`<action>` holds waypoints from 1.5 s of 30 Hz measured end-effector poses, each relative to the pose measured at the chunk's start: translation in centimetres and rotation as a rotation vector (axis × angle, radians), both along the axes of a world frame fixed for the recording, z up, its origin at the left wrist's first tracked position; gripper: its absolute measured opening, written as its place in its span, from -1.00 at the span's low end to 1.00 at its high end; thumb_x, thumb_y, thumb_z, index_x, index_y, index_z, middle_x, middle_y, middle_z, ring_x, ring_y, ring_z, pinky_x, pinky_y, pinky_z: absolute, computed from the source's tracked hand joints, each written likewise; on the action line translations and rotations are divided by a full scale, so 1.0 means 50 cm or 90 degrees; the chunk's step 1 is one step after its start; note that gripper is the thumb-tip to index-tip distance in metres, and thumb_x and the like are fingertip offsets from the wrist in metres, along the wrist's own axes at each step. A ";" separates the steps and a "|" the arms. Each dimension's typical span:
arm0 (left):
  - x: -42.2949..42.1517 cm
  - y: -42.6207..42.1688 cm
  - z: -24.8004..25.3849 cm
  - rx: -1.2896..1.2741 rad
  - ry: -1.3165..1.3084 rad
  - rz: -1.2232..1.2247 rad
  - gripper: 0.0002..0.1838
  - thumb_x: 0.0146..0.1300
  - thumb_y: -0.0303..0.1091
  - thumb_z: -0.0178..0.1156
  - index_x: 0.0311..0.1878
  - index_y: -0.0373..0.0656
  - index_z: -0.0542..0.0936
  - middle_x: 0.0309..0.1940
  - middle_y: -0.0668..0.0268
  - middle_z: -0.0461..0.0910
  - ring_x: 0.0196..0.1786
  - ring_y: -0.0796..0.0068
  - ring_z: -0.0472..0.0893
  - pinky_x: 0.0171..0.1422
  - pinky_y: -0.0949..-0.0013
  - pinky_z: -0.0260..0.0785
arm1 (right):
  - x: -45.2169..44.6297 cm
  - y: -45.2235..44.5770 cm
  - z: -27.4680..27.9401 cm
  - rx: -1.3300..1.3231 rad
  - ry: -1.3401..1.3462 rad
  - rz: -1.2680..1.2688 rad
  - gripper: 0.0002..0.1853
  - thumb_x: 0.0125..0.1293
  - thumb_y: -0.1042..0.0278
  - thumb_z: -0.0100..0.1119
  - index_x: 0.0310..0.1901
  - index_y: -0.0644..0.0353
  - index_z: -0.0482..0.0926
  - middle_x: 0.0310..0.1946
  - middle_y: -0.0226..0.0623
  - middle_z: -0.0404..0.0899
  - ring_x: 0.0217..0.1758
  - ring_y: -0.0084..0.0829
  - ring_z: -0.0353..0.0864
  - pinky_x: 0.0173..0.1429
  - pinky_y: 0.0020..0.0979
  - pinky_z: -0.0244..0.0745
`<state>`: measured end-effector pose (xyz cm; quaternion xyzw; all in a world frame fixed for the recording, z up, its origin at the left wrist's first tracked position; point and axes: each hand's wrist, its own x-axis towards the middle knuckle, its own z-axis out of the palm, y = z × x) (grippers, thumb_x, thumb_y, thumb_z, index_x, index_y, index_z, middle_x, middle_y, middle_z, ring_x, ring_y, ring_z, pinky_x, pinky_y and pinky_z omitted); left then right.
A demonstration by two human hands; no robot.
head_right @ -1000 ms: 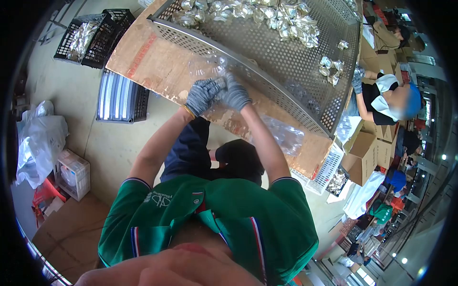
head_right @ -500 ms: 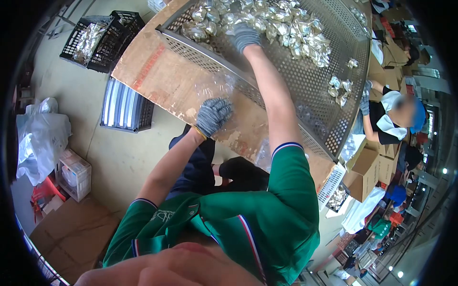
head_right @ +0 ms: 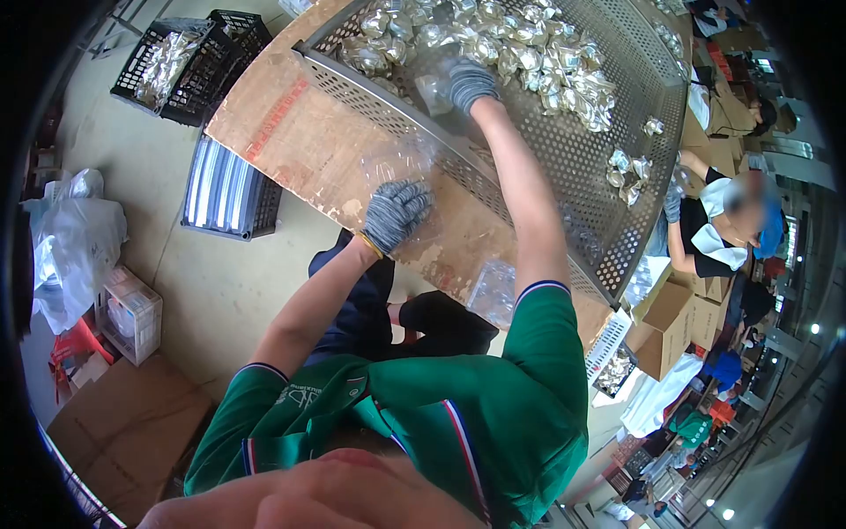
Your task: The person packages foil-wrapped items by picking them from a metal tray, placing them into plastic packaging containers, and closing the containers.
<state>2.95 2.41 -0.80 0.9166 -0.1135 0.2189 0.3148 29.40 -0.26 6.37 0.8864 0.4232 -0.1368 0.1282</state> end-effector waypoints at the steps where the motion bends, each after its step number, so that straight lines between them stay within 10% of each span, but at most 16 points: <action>1: -0.003 -0.002 0.004 0.004 0.000 -0.004 -0.71 -0.02 -0.32 0.08 -0.16 -0.06 0.55 -0.11 0.28 0.51 -0.03 0.27 0.47 0.06 0.22 0.28 | -0.003 -0.007 0.006 0.088 0.011 -0.121 -0.30 -0.10 -0.17 0.18 0.09 0.04 0.39 -0.01 -0.04 0.45 0.08 -0.13 0.42 0.18 -0.29 0.29; 2: -0.005 -0.003 0.009 0.001 0.008 0.004 -0.72 -0.01 -0.31 0.07 -0.17 -0.07 0.55 -0.12 0.28 0.52 -0.03 0.27 0.47 0.06 0.22 0.27 | -0.010 -0.005 0.014 0.052 0.210 -0.139 -0.17 -0.15 -0.20 0.22 0.18 0.04 0.27 0.15 -0.08 0.30 0.21 -0.12 0.28 0.26 -0.31 0.19; 10: -0.006 0.015 0.037 0.002 0.062 -0.037 -0.65 -0.01 -0.29 0.12 -0.09 -0.09 0.52 -0.06 0.22 0.48 0.04 0.20 0.42 0.14 0.20 0.20 | 0.023 -0.058 -0.109 0.214 0.128 -0.103 -0.48 0.05 0.09 0.09 0.02 0.20 0.37 0.00 0.02 0.41 0.06 -0.09 0.43 0.15 -0.25 0.29; 14: 0.000 0.040 0.000 0.003 0.104 -0.129 -0.44 -0.11 -0.38 0.13 0.10 -0.07 0.40 0.13 0.19 0.34 0.20 0.16 0.29 0.28 0.19 0.09 | -0.084 -0.088 0.045 0.299 0.122 -0.190 -0.47 -0.05 0.23 0.28 -0.01 0.18 0.35 -0.10 -0.10 0.45 -0.05 -0.17 0.45 0.07 -0.33 0.35; 16: 0.006 0.049 -0.010 -0.007 0.092 -0.144 -0.41 -0.15 -0.41 0.15 0.10 -0.06 0.40 0.13 0.19 0.34 0.20 0.16 0.29 0.28 0.20 0.09 | -0.138 -0.136 0.032 0.739 -0.045 -0.155 -0.44 -0.10 0.27 0.34 -0.04 0.18 0.34 -0.18 -0.15 0.45 -0.15 -0.20 0.45 0.00 -0.33 0.38; 23: 0.019 0.037 -0.017 -0.011 0.035 -0.127 -0.41 -0.19 -0.50 0.14 0.07 -0.09 0.41 0.03 0.13 0.40 0.14 0.11 0.34 0.24 0.21 0.15 | -0.460 -0.262 -0.017 0.818 -0.199 -0.097 -0.40 -0.15 0.24 0.38 -0.05 0.18 0.32 -0.17 -0.09 0.37 -0.10 -0.05 0.37 -0.02 -0.18 0.36; 30: 0.011 0.022 -0.008 0.006 0.060 -0.048 -0.43 -0.11 -0.51 0.13 0.10 -0.04 0.39 0.10 0.14 0.35 0.15 0.09 0.33 0.25 0.20 0.15 | -0.587 -0.272 -0.114 0.508 -0.046 -0.303 -0.41 -0.02 0.07 0.25 0.03 0.15 0.32 -0.08 0.05 0.33 -0.13 0.00 0.48 -0.11 -0.13 0.45; 37: 0.013 0.025 -0.013 0.020 0.038 -0.063 -0.38 -0.16 -0.51 0.15 0.12 -0.02 0.38 0.10 0.12 0.34 0.16 0.06 0.31 0.26 0.18 0.14 | -0.505 -0.200 -0.024 0.126 0.125 -0.181 -0.49 0.10 -0.01 0.07 -0.02 0.20 0.36 -0.08 0.01 0.39 -0.14 -0.03 0.50 -0.08 -0.13 0.43; 45: 0.020 0.036 -0.027 0.023 0.053 -0.061 -0.34 -0.20 -0.51 0.17 0.13 -0.02 0.37 0.09 0.13 0.35 0.16 0.07 0.31 0.27 0.18 0.13 | -0.524 -0.203 -0.022 0.275 0.165 -0.265 -0.36 0.03 0.03 0.19 0.05 0.27 0.22 0.06 0.15 0.26 0.02 0.10 0.40 -0.02 -0.09 0.42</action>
